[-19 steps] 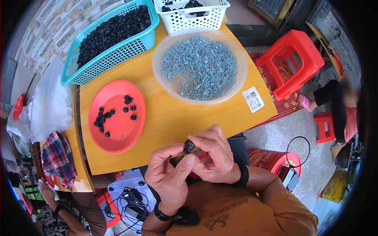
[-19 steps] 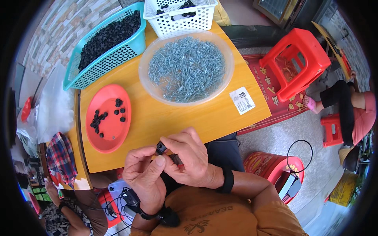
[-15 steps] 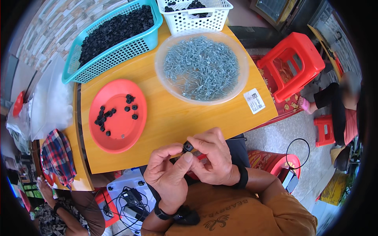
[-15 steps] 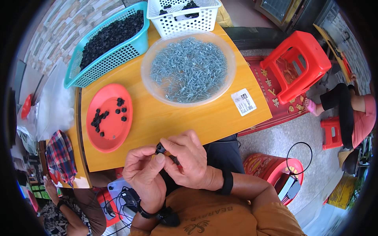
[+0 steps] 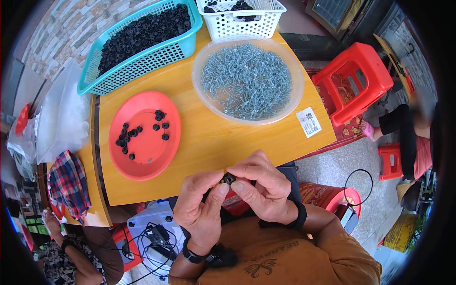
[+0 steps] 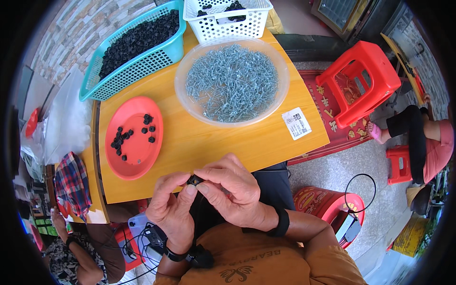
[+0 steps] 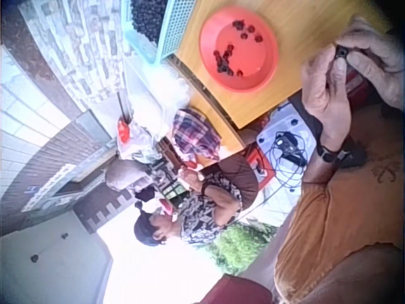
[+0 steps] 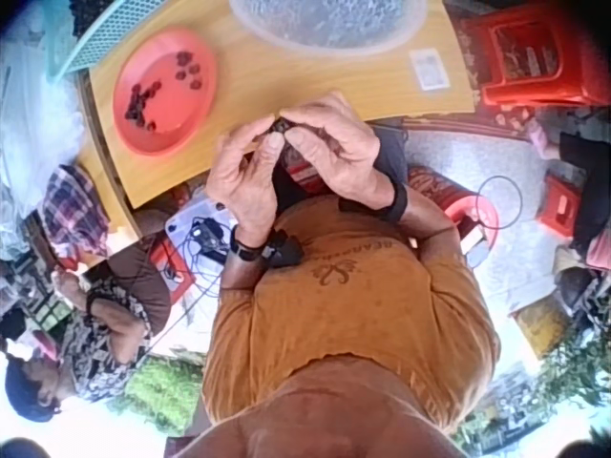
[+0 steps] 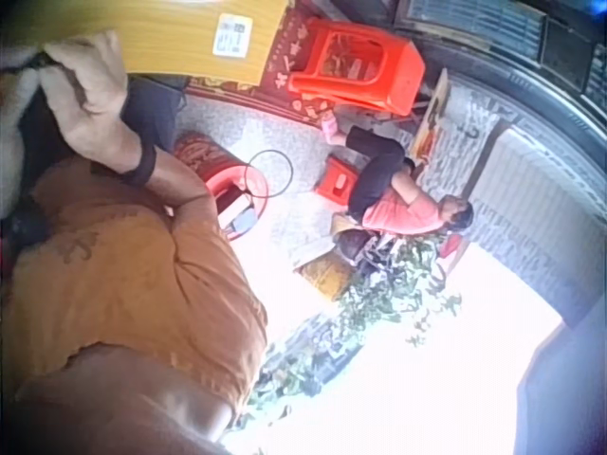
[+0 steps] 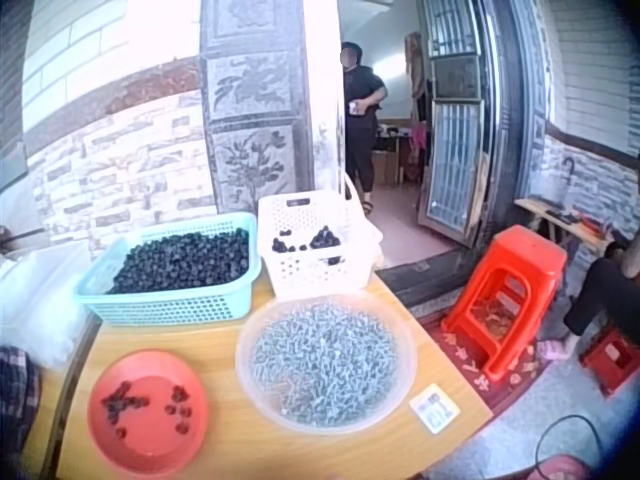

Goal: Assembling small black plastic components by hand-inserting a small metal pin or screw into the plastic housing.

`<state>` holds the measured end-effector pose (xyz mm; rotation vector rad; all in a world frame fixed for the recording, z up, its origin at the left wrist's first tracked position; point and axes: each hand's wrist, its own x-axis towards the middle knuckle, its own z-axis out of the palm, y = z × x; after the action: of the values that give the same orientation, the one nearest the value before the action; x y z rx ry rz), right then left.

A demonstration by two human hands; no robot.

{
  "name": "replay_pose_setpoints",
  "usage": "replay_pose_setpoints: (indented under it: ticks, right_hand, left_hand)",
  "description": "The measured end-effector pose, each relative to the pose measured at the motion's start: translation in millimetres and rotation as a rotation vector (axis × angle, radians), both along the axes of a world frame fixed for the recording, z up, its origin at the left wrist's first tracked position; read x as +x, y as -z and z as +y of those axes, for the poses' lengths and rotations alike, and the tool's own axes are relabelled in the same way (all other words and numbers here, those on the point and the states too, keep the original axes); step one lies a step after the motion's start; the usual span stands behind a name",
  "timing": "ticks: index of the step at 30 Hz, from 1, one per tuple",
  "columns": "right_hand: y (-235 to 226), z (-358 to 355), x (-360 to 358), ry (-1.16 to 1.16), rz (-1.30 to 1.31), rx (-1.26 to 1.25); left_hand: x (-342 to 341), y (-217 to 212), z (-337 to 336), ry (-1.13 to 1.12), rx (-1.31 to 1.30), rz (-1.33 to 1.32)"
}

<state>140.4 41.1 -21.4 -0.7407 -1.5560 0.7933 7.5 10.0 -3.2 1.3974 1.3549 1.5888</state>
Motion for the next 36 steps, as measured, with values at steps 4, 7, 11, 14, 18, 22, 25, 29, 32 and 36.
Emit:
replay_pose_setpoints:
  ticks: [4, 7, 11, 14, 18, 22, 25, 29, 32, 36]
  right_hand:
    - [-0.8, -0.7, 0.7, -0.024, 0.031, -0.048]
    - [-3.2, -3.4, 2.7, -0.045, 0.021, -0.114]
    - [-2.3, -1.8, 3.6, -0.046, 0.017, -0.104]
    - [-1.1, 0.0, 2.1, -0.016, 0.015, -0.062]
    - [0.0, -0.1, 1.6, -0.025, 0.031, -0.084]
    - [6.3, -4.5, -0.7, -0.089, 0.206, -0.269]
    - [2.5, -2.1, 0.8, -0.096, 0.155, -0.239]
    - [3.5, 0.1, 1.7, -0.132, 0.098, -0.221]
    - [6.0, -1.2, -3.0, -0.205, 0.329, -0.393]
    - [6.0, 1.8, 1.8, -0.313, 0.529, -0.634]
  left_hand:
    - [-1.8, 1.7, -2.5, 0.055, -0.111, -0.163]
    - [-1.3, 2.7, -0.2, 0.075, -0.138, -0.313]
    - [2.7, 2.8, -0.1, 0.083, -0.136, -0.408]
    - [1.7, 3.9, -1.3, 0.038, -0.172, -0.396]
    - [-1.3, 8.7, -0.7, 0.076, -0.101, -0.241]
    - [1.5, 6.3, -0.5, 0.1, -0.182, -0.398]
    - [-0.4, 5.5, -0.6, 0.113, -0.175, -0.362]
    - [0.5, 4.2, 0.9, 0.082, -0.157, -0.363]
    - [-0.2, 6.1, 0.0, 0.061, -0.221, -0.321]
    - [-2.0, 6.8, 0.4, 0.055, -0.155, -0.224]
